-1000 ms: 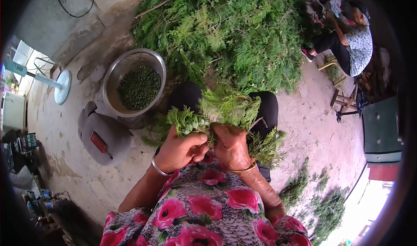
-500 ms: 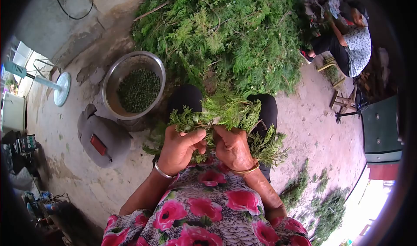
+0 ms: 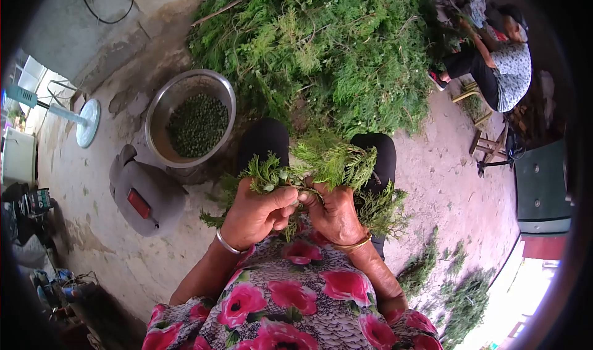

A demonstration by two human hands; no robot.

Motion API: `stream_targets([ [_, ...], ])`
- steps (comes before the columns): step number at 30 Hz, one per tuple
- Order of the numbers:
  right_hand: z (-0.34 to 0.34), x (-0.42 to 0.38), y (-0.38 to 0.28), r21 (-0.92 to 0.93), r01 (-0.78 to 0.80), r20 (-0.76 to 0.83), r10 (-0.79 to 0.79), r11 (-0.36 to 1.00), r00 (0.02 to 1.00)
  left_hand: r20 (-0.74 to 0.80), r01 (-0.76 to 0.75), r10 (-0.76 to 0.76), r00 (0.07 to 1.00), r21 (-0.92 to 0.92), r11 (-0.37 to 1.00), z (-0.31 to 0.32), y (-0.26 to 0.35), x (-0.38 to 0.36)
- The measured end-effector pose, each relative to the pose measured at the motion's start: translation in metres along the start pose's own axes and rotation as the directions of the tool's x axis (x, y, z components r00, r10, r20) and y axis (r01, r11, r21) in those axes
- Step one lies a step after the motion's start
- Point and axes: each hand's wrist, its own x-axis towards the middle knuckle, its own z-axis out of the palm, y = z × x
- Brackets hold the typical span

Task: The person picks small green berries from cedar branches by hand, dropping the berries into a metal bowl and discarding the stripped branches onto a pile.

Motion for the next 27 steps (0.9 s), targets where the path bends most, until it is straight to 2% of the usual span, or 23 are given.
stream_targets([
  [2, 0.0, 0.0, -0.001, 0.016, 0.008, 0.008, -0.008, 1.0, 1.0, -0.003, 0.005, -0.005, 1.0, -0.002, 1.0, -0.001, -0.002, 0.0],
  [4, 0.001, 0.0, -0.001, 0.156, 0.064, -0.047, -0.057, 0.986, 0.997, -0.005, 0.011, -0.011, 1.0, -0.004, 1.0, 0.0, -0.002, -0.001],
  [5, 0.0, -0.003, -0.001, 0.156, 0.063, -0.047, -0.057, 0.986, 0.997, 0.01, -0.005, 0.005, 1.0, -0.009, 1.0, 0.002, -0.002, -0.002],
  [7, -0.004, -0.008, 0.001, 0.22, -0.096, 0.051, 0.087, 0.971, 0.995, 0.024, -0.02, 0.02, 1.0, -0.013, 1.0, 0.002, -0.004, -0.003],
  [8, -0.005, -0.008, -0.002, 0.22, -0.097, 0.051, 0.087, 0.971, 0.995, 0.047, -0.042, 0.044, 0.998, -0.045, 0.998, 0.001, -0.006, -0.003],
  [10, -0.01, -0.008, -0.009, 0.351, -0.347, 0.167, 0.307, 0.87, 0.937, 0.07, -0.061, 0.067, 0.995, -0.078, 0.995, -0.003, -0.011, -0.002],
  [11, -0.006, -0.012, -0.003, 0.351, -0.348, 0.167, 0.308, 0.869, 0.937, 0.088, -0.032, 0.044, 0.995, -0.132, 0.991, -0.007, -0.015, -0.001],
  [13, 0.003, -0.021, 0.013, 0.479, -0.048, 0.008, 0.05, 0.877, 0.999, 0.106, -0.003, 0.023, 0.994, -0.184, 0.983, -0.017, -0.024, 0.001],
  [14, 0.002, -0.023, 0.017, 0.479, -0.048, 0.008, 0.05, 0.877, 0.999, 0.13, 0.01, 0.016, 0.991, -0.196, 0.981, -0.023, -0.029, 0.003],
  [15, -0.002, -0.023, 0.02, 0.126, 0.13, 0.013, -0.133, 0.984, 0.991, 0.155, 0.023, 0.01, 0.988, -0.208, 0.978, -0.026, -0.033, 0.004],
  [16, -0.005, -0.023, 0.021, -0.237, 0.309, 0.084, -0.297, 0.921, 0.951, 0.155, 0.023, 0.01, 0.988, -0.208, 0.978, -0.027, -0.035, 0.004],
  [17, -0.006, -0.022, 0.018, -0.418, 0.36, 0.104, -0.35, 0.834, 0.931, 0.208, 0.022, 0.028, 0.978, -0.237, 0.971, -0.028, -0.037, 0.004],
  [18, -0.005, -0.024, 0.02, -0.417, 0.36, 0.105, -0.35, 0.834, 0.931, 0.26, 0.023, 0.048, 0.964, -0.265, 0.964, -0.026, -0.035, 0.003],
  [19, -0.003, -0.026, 0.025, 0.002, 0.122, 0.07, -0.122, 0.993, 0.99, 0.259, 0.023, 0.048, 0.965, -0.265, 0.964, -0.02, -0.033, 0.002],
  [20, -0.003, -0.028, 0.027, 0.416, -0.155, 0.136, 0.107, 0.896, 0.985, 0.171, -0.039, 0.085, 0.982, -0.252, 0.967, -0.011, -0.029, 0.0],
  [21, 0.002, -0.022, 0.022, 0.457, -0.171, 0.074, 0.154, 0.873, 0.985, 0.084, -0.1, 0.122, 0.989, -0.233, 0.967, -0.003, -0.025, -0.001],
  [24, -0.009, -0.004, -0.003, 0.359, -0.203, 0.063, 0.194, 0.911, 0.979, 0.09, -0.087, 0.109, 0.99, -0.22, 0.972, -0.002, -0.021, 0.0],
  [25, -0.007, -0.004, -0.004, 0.27, -0.132, -0.036, 0.147, 0.954, 0.988, 0.114, -0.077, 0.116, 0.987, -0.295, 0.952, -0.002, -0.021, 0.002],
  [26, -0.006, -0.003, -0.004, 0.271, -0.13, -0.034, 0.145, 0.954, 0.989, 0.112, -0.081, 0.118, 0.987, -0.295, 0.952, 0.003, -0.019, 0.003],
  [27, -0.005, -0.004, -0.002, 0.22, -0.097, -0.04, 0.109, 0.971, 0.993, 0.043, -0.132, 0.141, 0.989, -0.177, 0.975, 0.01, -0.018, 0.003],
])
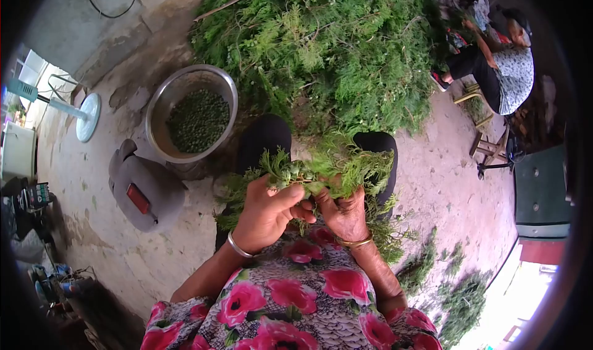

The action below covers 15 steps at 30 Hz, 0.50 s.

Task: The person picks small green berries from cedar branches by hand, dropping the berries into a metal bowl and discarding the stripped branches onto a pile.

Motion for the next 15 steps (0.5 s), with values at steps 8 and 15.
stream_targets([
  [8, -0.002, -0.02, 0.025, -0.097, -0.06, -0.043, 0.056, 0.994, 0.998, -0.026, 0.022, -0.018, 0.999, 0.139, 0.99, -0.001, -0.001, 0.0],
  [15, -0.015, -0.026, 0.037, -0.343, 0.022, 0.149, 0.031, 0.939, 0.988, 0.119, 0.141, -0.136, 0.984, -0.041, 0.989, -0.023, -0.003, 0.002],
])
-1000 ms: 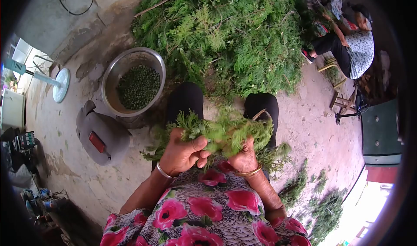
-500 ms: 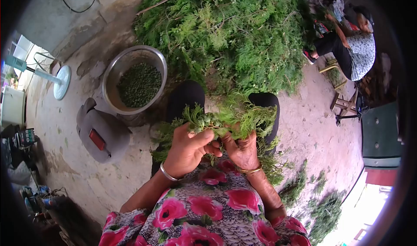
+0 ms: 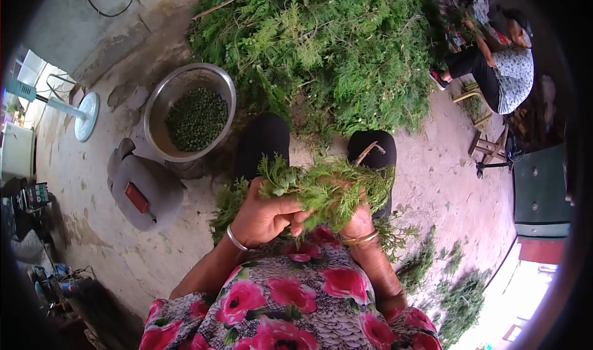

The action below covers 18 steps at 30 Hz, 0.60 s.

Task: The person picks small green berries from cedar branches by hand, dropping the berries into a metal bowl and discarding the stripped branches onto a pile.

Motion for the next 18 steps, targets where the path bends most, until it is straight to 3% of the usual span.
stream_targets([
  [1, -0.006, 0.004, -0.001, -0.399, 0.332, 0.05, -0.341, 0.855, 0.939, 0.059, -0.001, 0.005, 0.998, -0.066, 0.998, -0.003, -0.001, 0.001],
  [2, -0.006, 0.002, 0.0, -0.399, 0.332, 0.05, -0.341, 0.855, 0.939, 0.059, -0.001, 0.005, 0.998, -0.067, 0.998, -0.002, -0.002, 0.0],
  [4, -0.003, 0.0, 0.004, -0.172, 0.188, -0.051, -0.2, 0.967, 0.979, 0.001, -0.002, 0.002, 1.0, -0.177, 0.984, 0.009, 0.003, -0.003],
  [9, -0.003, 0.008, -0.006, -0.241, 0.242, -0.032, -0.257, 0.94, 0.966, -0.016, -0.011, 0.009, 1.0, -0.183, 0.983, 0.015, 0.002, -0.001],
  [10, 0.003, 0.006, -0.006, 0.22, -0.029, -0.076, 0.046, 0.975, 0.996, -0.038, -0.034, 0.029, 0.999, -0.144, 0.989, 0.018, 0.003, -0.001],
  [11, 0.006, 0.005, -0.004, 0.627, -0.274, 0.023, 0.334, 0.729, 0.942, -0.038, -0.035, 0.029, 0.999, -0.143, 0.989, 0.021, 0.003, -0.002],
  [12, 0.007, 0.006, -0.002, 0.627, -0.274, 0.023, 0.334, 0.729, 0.942, -0.077, -0.05, 0.052, 0.996, 0.025, 0.998, 0.025, 0.003, -0.003],
  [13, 0.008, 0.008, 0.001, 0.287, -0.099, -0.124, 0.139, 0.953, 0.982, -0.112, -0.058, 0.08, 0.99, 0.192, 0.98, 0.026, 0.002, -0.004],
  [14, 0.007, 0.01, 0.002, -0.116, 0.081, -0.181, -0.101, 0.99, 0.978, -0.112, -0.059, 0.081, 0.99, 0.192, 0.98, 0.024, 0.001, -0.006],
  [15, 0.002, 0.014, 0.0, -0.116, 0.082, -0.179, -0.102, 0.99, 0.979, -0.099, 0.034, -0.01, 0.995, 0.247, 0.968, 0.02, 0.002, -0.007],
  [17, -0.011, 0.021, -0.007, -0.481, 0.329, -0.138, -0.44, 0.813, 0.887, -0.16, 0.202, -0.15, 0.976, 0.388, 0.899, 0.023, 0.009, -0.014],
  [18, -0.01, 0.022, -0.009, -0.481, 0.33, -0.138, -0.441, 0.812, 0.887, -0.16, 0.201, -0.149, 0.976, 0.388, 0.899, 0.026, 0.014, -0.019],
])
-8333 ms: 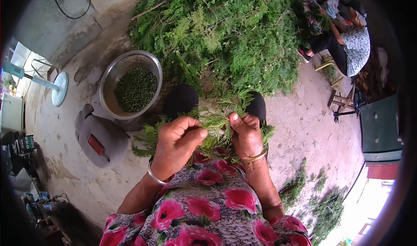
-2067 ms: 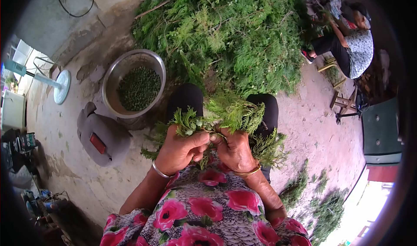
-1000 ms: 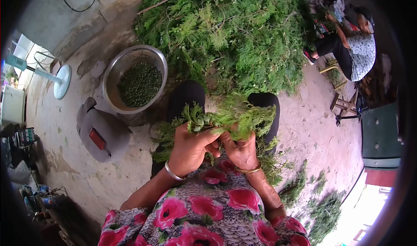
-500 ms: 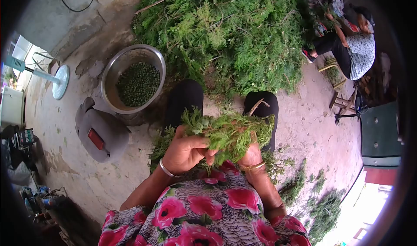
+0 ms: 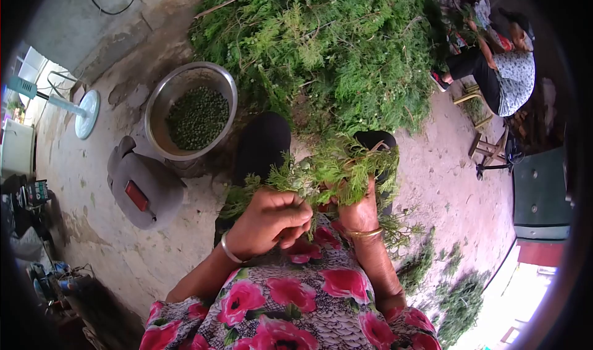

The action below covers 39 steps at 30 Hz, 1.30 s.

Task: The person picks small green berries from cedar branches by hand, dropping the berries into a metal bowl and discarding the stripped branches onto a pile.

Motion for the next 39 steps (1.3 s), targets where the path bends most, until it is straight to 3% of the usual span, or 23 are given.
stream_targets([
  [1, 0.001, 0.001, -0.004, 0.442, -0.349, 0.101, 0.341, 0.826, 0.935, 0.036, 0.011, -0.012, 0.999, 0.036, 0.999, -0.002, 0.004, -0.006],
  [2, 0.001, 0.003, -0.008, 0.724, -0.585, 0.335, 0.556, 0.365, 0.761, 0.073, 0.021, -0.026, 0.997, 0.072, 0.997, -0.004, 0.007, -0.012],
  [3, -0.004, 0.012, -0.014, 0.83, -0.548, 0.385, 0.605, 0.104, 0.697, 0.036, -0.034, 0.034, 0.999, -0.005, 0.999, -0.003, 0.008, -0.02],
  [4, -0.007, 0.016, -0.017, 0.829, -0.55, 0.387, 0.607, 0.102, 0.695, 0.036, -0.03, 0.031, 0.999, -0.005, 1.0, -0.001, 0.01, -0.022],
  [6, -0.01, 0.021, -0.021, 0.851, -0.521, 0.359, 0.659, 0.059, 0.661, -0.109, -0.351, 0.34, 0.934, -0.108, 0.93, 0.0, 0.013, -0.026],
  [7, -0.009, 0.021, -0.02, 0.852, -0.52, 0.361, 0.653, 0.058, 0.665, -0.168, -0.392, 0.387, 0.907, 0.0, 0.92, 0.002, 0.016, -0.026],
  [8, -0.008, 0.021, -0.017, 0.811, -0.565, 0.369, 0.615, 0.153, 0.696, -0.17, -0.396, 0.391, 0.905, 0.003, 0.918, 0.002, 0.016, -0.024],
  [9, -0.007, 0.021, -0.015, 0.76, -0.599, 0.38, 0.577, 0.251, 0.723, -0.213, -0.406, 0.446, 0.869, 0.209, 0.89, 0.001, 0.014, -0.02],
  [10, -0.006, 0.022, -0.016, 0.762, -0.597, 0.378, 0.575, 0.252, 0.726, -0.24, -0.387, 0.506, 0.828, 0.408, 0.827, 0.002, 0.013, -0.018],
  [12, -0.004, 0.022, -0.02, 0.748, -0.523, 0.248, 0.56, 0.407, 0.791, -0.289, -0.321, 0.45, 0.845, 0.401, 0.858, 0.003, 0.01, -0.013],
  [14, -0.008, 0.024, -0.022, 0.718, -0.608, 0.335, 0.596, 0.339, 0.729, -0.249, -0.418, 0.696, 0.674, 0.648, 0.637, 0.0, -0.001, 0.002],
  [17, -0.007, 0.024, -0.024, 0.736, -0.526, 0.265, 0.534, 0.426, 0.803, -0.13, -0.43, 0.746, 0.653, 0.747, 0.507, -0.007, -0.005, 0.009],
  [18, -0.005, 0.022, -0.023, 0.743, -0.538, 0.284, 0.54, 0.398, 0.792, -0.13, -0.431, 0.747, 0.652, 0.747, 0.507, -0.008, -0.004, 0.006],
  [20, -0.006, 0.021, -0.023, 0.748, -0.55, 0.302, 0.547, 0.371, 0.781, -0.238, -0.321, 0.462, 0.854, 0.459, 0.829, -0.008, 0.0, -0.002],
  [21, -0.009, 0.022, -0.025, 0.741, -0.524, 0.269, 0.53, 0.419, 0.804, -0.238, -0.32, 0.461, 0.855, 0.457, 0.83, -0.01, 0.003, -0.004],
  [22, -0.01, 0.023, -0.026, 0.733, -0.497, 0.236, 0.511, 0.465, 0.827, -0.218, -0.313, 0.351, 0.911, 0.189, 0.931, -0.011, 0.007, -0.005],
  [23, -0.01, 0.022, -0.026, 0.732, -0.498, 0.237, 0.512, 0.465, 0.826, -0.165, -0.265, 0.248, 0.955, -0.092, 0.96, -0.012, 0.009, -0.006],
  [29, -0.005, 0.02, -0.034, 0.713, -0.595, 0.382, 0.507, 0.37, 0.773, -0.158, -0.225, 0.179, 0.971, -0.355, 0.908, -0.018, 0.009, -0.011],
  [30, -0.005, 0.022, -0.034, 0.713, -0.596, 0.383, 0.507, 0.37, 0.773, -0.158, -0.225, 0.179, 0.971, -0.355, 0.907, -0.018, 0.01, -0.009],
  [32, -0.003, 0.026, -0.034, 0.757, -0.48, 0.216, 0.524, 0.443, 0.824, -0.225, -0.239, 0.181, 0.957, -0.263, 0.935, -0.017, 0.011, -0.005],
  [33, -0.003, 0.024, -0.03, 0.731, -0.553, 0.306, 0.531, 0.4, 0.79, -0.226, -0.24, 0.183, 0.957, -0.263, 0.934, -0.016, 0.011, -0.004],
  [37, -0.007, 0.029, -0.031, 0.776, -0.533, 0.329, 0.505, 0.338, 0.798, -0.279, -0.275, 0.232, 0.932, -0.128, 0.953, -0.012, 0.004, 0.001],
  [39, -0.006, 0.029, -0.031, 0.708, -0.461, 0.229, 0.445, 0.534, 0.866, -0.252, -0.302, 0.274, 0.928, -0.08, 0.95, -0.01, 0.0, 0.002],
])
